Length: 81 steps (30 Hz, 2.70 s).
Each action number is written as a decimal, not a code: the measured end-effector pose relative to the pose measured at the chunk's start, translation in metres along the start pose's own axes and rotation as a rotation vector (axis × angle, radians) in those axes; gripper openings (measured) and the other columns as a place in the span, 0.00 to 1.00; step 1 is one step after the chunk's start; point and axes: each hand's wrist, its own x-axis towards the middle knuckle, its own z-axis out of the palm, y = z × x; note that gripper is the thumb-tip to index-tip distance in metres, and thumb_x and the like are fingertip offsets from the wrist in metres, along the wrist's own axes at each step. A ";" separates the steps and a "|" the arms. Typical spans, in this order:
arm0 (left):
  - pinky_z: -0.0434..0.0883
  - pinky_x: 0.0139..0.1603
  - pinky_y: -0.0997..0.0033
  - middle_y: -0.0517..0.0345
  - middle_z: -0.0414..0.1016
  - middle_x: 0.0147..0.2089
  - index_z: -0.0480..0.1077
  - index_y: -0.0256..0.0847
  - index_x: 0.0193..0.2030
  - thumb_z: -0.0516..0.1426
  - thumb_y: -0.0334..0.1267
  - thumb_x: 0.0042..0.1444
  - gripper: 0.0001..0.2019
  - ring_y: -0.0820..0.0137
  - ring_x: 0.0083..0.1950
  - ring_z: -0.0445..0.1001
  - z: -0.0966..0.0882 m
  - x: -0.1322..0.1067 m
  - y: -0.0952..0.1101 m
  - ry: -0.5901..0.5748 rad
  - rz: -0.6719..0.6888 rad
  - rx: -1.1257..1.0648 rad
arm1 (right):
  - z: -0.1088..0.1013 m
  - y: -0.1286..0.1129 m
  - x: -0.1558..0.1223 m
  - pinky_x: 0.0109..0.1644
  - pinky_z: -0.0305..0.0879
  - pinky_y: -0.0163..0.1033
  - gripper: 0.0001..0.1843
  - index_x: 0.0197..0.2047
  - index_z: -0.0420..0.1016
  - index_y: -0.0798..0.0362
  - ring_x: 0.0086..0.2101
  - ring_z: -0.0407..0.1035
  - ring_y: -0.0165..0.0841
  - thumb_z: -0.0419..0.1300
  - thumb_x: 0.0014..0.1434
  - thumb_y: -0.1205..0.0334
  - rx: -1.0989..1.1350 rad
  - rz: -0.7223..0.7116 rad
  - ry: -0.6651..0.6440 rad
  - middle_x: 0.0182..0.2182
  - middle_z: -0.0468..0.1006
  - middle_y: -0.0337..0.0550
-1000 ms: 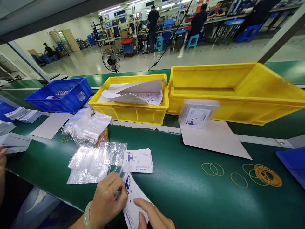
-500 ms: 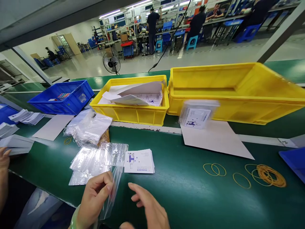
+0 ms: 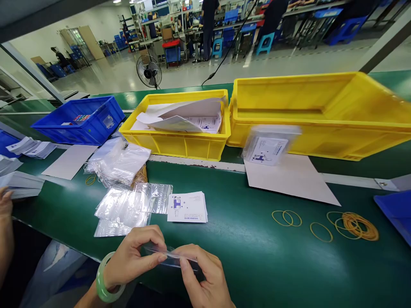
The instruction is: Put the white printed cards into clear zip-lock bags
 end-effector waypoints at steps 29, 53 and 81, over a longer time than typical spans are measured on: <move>0.66 0.64 0.37 0.36 0.64 0.66 0.52 0.42 0.71 0.69 0.51 0.49 0.47 0.44 0.67 0.63 0.018 0.061 -0.070 -0.017 0.190 0.696 | -0.102 0.049 -0.059 0.47 0.74 0.42 0.35 0.57 0.73 0.49 0.61 0.64 0.52 0.65 0.52 0.36 -0.153 0.711 0.813 0.60 0.73 0.51; 0.66 0.62 0.46 0.38 0.71 0.58 0.60 0.37 0.63 0.60 0.50 0.60 0.29 0.51 0.61 0.68 0.032 0.053 -0.052 0.014 0.462 0.655 | -0.039 0.049 0.000 0.31 0.74 0.37 0.18 0.42 0.75 0.49 0.32 0.78 0.39 0.64 0.59 0.43 0.283 0.592 0.347 0.33 0.82 0.41; 0.66 0.32 0.69 0.53 0.76 0.34 0.68 0.40 0.30 0.53 0.25 0.57 0.08 0.62 0.36 0.77 0.006 0.036 -0.095 0.144 -0.425 0.893 | -0.034 0.026 -0.012 0.26 0.71 0.37 0.28 0.39 0.85 0.48 0.29 0.75 0.40 0.65 0.49 0.32 0.110 0.737 0.175 0.39 0.84 0.47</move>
